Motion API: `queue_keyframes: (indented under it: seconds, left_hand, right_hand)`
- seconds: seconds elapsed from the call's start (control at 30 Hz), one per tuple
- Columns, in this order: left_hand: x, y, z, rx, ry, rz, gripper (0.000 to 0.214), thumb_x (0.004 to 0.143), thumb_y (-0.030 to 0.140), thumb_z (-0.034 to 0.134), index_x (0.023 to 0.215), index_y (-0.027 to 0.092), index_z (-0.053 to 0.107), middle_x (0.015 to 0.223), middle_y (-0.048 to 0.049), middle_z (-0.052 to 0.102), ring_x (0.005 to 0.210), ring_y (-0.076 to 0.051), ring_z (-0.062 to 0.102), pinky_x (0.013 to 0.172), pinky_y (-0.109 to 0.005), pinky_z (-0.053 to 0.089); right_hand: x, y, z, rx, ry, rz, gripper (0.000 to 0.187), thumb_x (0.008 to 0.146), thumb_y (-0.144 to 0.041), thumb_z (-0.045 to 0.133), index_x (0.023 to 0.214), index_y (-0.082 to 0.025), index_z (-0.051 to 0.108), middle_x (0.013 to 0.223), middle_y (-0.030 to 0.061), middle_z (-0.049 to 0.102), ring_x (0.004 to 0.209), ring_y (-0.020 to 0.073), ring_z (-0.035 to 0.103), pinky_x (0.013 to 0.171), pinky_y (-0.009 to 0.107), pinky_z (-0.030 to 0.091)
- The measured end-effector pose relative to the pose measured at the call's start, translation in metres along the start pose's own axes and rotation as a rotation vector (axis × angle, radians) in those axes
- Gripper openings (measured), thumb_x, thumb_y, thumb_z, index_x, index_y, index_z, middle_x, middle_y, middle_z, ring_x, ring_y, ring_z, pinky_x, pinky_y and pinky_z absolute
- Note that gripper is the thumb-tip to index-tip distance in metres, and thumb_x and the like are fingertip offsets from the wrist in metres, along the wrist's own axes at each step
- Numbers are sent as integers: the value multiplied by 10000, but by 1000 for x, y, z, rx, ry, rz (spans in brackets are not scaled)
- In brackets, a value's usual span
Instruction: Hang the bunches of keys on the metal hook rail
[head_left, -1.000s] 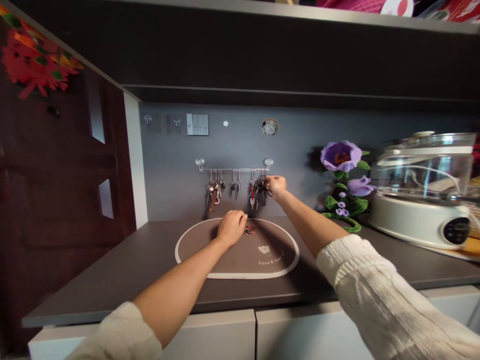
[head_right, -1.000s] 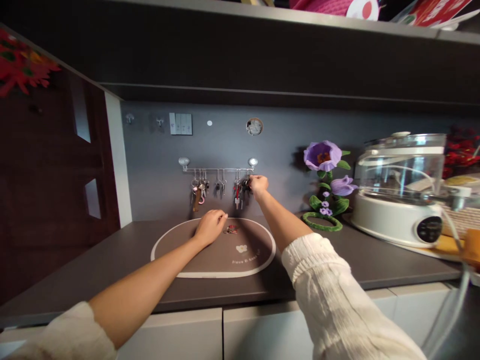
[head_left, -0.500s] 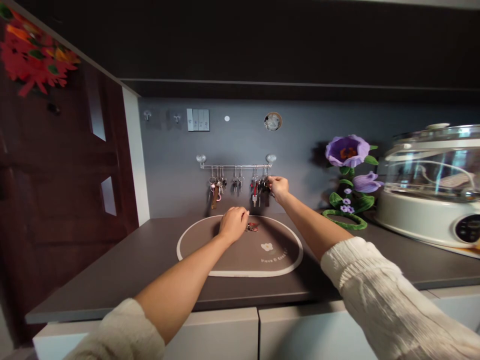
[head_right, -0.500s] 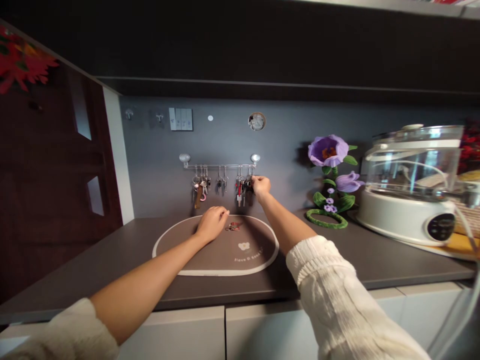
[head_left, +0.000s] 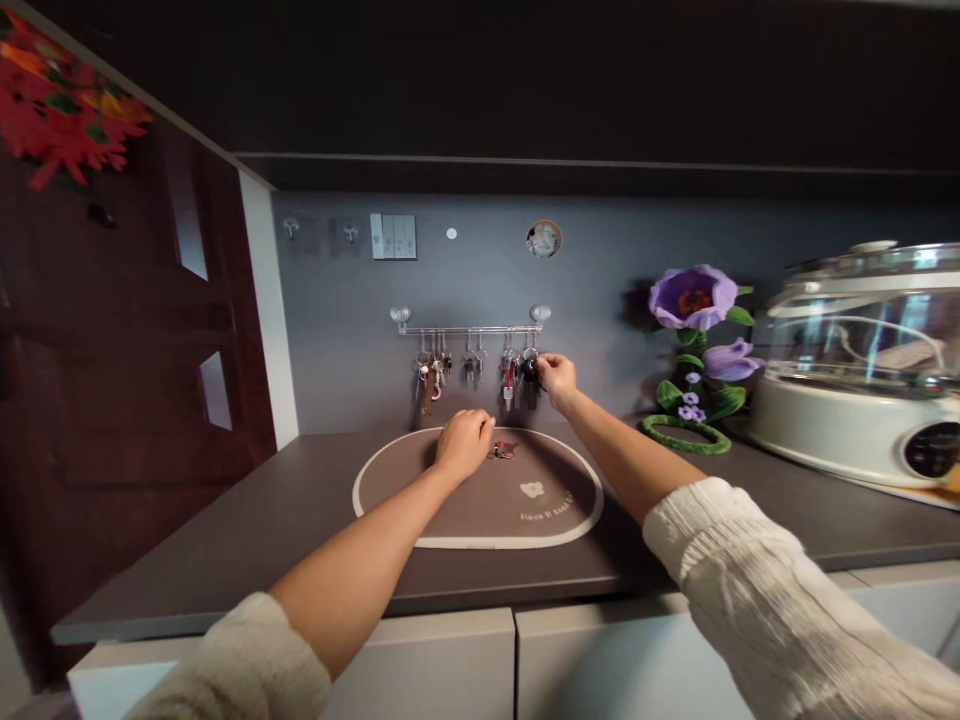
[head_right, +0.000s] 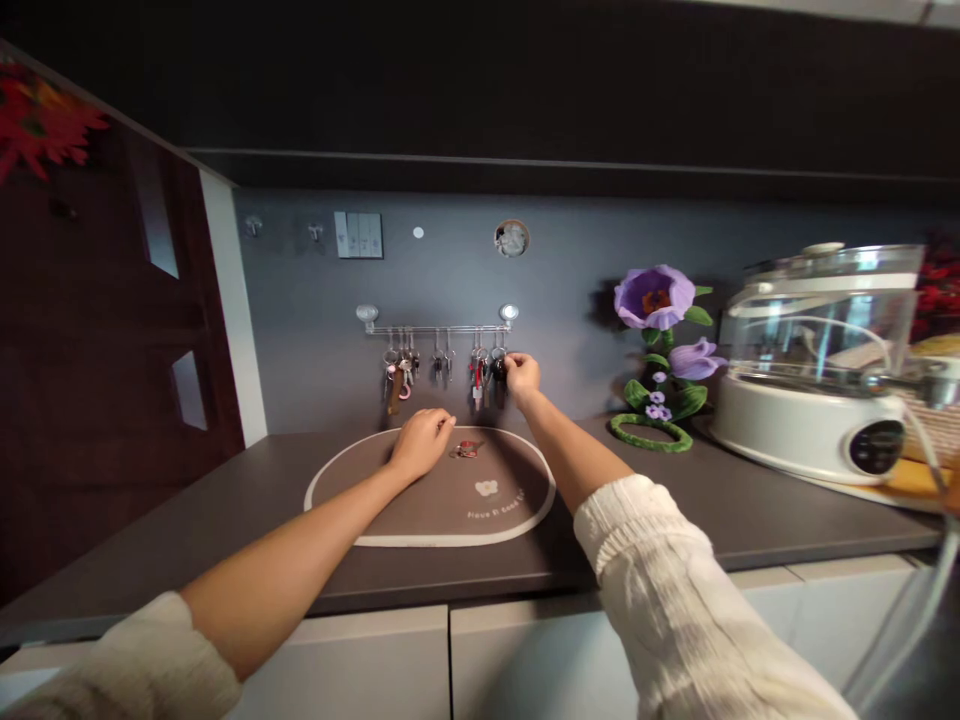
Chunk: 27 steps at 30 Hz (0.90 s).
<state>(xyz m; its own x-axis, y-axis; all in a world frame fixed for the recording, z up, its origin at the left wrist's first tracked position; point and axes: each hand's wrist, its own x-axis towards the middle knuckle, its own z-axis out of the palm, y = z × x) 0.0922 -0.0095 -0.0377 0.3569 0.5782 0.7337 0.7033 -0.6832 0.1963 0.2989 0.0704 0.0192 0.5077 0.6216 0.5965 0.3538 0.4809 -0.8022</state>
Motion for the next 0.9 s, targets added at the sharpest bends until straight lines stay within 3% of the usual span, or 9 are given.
queue_keyframes:
  seconds: [0.17,0.33,0.63,0.9]
  left_hand:
    - [0,-1,0,-1,3,-2,267,857,268,364,758,175,594,801,-55,640,798,-165,548,716,-279,373]
    - [0,-2,-2,7,-3,1,268,857,270,362,775,174,598,813,-58,645,800,-171,551,717,-282,376]
    - [-1,-7,-2,-46,-72,-13,217,833,274,422,820,180,618,847,-54,651,825,-171,553,742,-282,398]
    - [-2,-11,-1,-46,-178,5,230,810,296,454,837,171,644,863,-66,648,838,-174,558,770,-284,410]
  right_hand:
    - [-13,-12,-7,-35,106,33,239,658,-243,539,878,-152,556,910,73,607,821,166,547,810,310,409]
    - [-33,-26,-13,-38,107,-14,253,679,-239,524,915,-148,532,924,73,581,835,163,534,810,313,407]
    - [-91,-34,-22,70,-170,90,189,714,-261,519,878,-168,528,850,39,578,701,113,535,630,256,450]
    - [-118,-9,-30,-198,-466,17,122,719,-256,540,793,-161,561,681,6,571,579,96,506,586,238,428]
